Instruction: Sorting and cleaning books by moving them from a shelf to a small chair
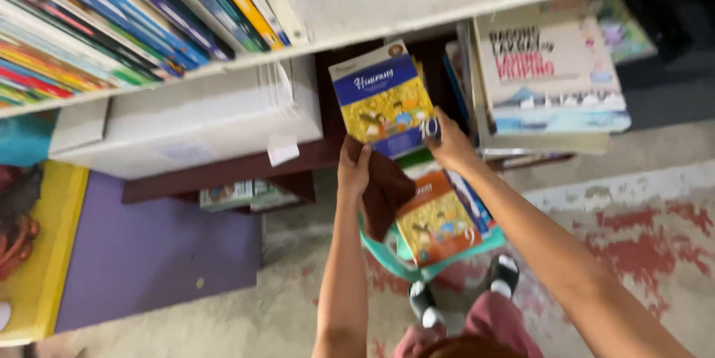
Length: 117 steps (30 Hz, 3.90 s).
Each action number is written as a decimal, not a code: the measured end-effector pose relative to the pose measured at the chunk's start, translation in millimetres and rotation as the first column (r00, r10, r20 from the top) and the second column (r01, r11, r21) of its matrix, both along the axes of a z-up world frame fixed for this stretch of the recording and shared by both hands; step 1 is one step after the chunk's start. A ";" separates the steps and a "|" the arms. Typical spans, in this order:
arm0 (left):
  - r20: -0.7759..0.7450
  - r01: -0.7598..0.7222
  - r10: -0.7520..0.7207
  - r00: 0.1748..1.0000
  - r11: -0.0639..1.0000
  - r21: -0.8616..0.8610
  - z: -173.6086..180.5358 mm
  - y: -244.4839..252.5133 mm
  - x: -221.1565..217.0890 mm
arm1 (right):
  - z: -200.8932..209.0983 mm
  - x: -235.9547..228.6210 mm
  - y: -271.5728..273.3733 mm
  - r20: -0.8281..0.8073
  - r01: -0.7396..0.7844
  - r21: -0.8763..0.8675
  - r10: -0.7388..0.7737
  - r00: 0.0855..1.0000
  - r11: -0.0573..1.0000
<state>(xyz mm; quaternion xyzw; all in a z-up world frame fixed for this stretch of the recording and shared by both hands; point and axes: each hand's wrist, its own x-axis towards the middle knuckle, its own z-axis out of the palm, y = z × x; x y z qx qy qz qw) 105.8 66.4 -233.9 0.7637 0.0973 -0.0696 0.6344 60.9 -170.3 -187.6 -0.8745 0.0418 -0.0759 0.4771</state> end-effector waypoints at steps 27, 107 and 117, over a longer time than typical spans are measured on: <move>-0.021 0.031 -0.032 0.999 0.999 -0.025 70.6 62.8 -243.9 | -281.2 -180.4 -66.4 -0.427 0.210 -0.108 -0.236 0.873 0.972; 0.772 0.530 -0.276 0.572 0.843 -0.092 195.3 -211.1 -565.0 | 136.3 -515.2 -118.7 0.685 0.068 0.609 -0.568 0.456 0.790; 0.722 -0.039 -0.685 -0.099 0.728 0.685 283.9 -220.4 -523.0 | 108.0 -550.4 -133.5 0.611 0.230 0.285 -0.361 0.705 0.931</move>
